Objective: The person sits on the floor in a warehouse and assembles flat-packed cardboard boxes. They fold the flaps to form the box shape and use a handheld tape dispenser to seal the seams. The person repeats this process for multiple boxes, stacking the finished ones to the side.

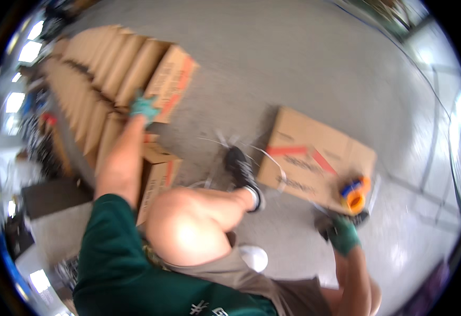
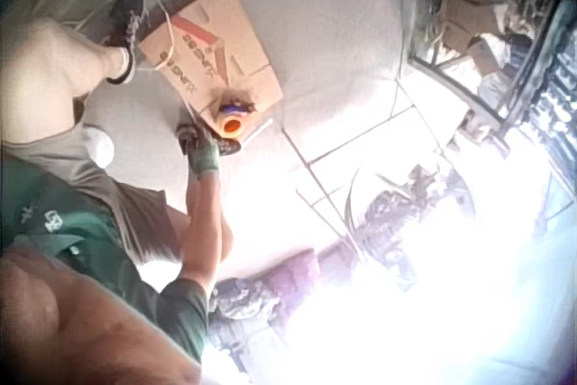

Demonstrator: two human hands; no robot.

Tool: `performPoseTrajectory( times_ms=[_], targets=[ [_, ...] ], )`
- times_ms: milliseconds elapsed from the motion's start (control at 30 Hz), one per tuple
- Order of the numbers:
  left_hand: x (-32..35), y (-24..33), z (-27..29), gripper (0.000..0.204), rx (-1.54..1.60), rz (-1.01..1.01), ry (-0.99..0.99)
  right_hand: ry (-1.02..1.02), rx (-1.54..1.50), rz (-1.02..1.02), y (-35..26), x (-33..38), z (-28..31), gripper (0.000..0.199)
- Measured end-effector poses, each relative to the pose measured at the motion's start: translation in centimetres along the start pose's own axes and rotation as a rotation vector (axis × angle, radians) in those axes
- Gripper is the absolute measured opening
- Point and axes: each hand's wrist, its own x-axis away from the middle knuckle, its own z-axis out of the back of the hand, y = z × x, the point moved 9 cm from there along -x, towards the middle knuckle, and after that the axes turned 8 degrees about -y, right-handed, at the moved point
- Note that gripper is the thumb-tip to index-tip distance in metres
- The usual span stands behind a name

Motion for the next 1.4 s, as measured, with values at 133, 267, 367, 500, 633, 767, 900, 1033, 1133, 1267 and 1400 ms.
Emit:
performPoseTrajectory(
  times_ms=[133,267,367,500,633,767,900,1033,1133,1267,1400],
  targets=[
    [5.0,4.4,5.3,0.038,-0.093,-0.15,0.324,0.171,0.063,-0.197,1.3,-0.8,3.4,0.026],
    [7.2,16.7,6.5,0.045,0.143,-0.719,0.175,0.259,0.24,-0.483,6.1,-2.0,3.7,0.065],
    [10.6,26.6,2.2,0.048,0.044,-0.912,-0.149,0.231,0.196,-0.576,7.9,-3.6,2.5,0.07],
    [16.0,37.9,-5.7,0.057,-0.16,-1.012,-0.228,0.247,0.216,-0.539,9.7,-6.3,0.9,0.069],
    [18.3,43.2,-12.4,0.05,0.284,-0.775,-0.345,0.398,-0.117,-0.543,17.8,-7.2,-3.1,0.048],
    [11.2,42.2,-20.4,0.039,0.832,-0.556,-0.35,0.561,-0.495,-0.388,20.6,-9.0,-5.1,0.033],
    [16.5,43.0,-14.6,0.029,1.021,-0.625,-0.181,0.603,-0.057,-0.383,17.9,-6.7,-2.8,0.029],
    [16.2,40.6,-11.2,0.03,1.513,-0.579,-0.502,0.568,-0.081,-0.432,14.1,-6.9,1.3,0.022],
    [15.3,38.7,-5.9,0.037,1.635,-0.622,-0.585,0.685,-0.158,-0.518,17.0,-5.2,2.0,0.022],
    [12.8,33.0,-1.5,0.052,1.433,-0.573,-0.323,0.569,-0.293,-0.591,21.4,-5.9,-1.8,0.032],
    [13.2,29.9,-1.5,0.053,1.413,-0.521,-0.284,0.439,-0.115,-0.741,14.9,-4.4,3.6,0.028]
  ],
)
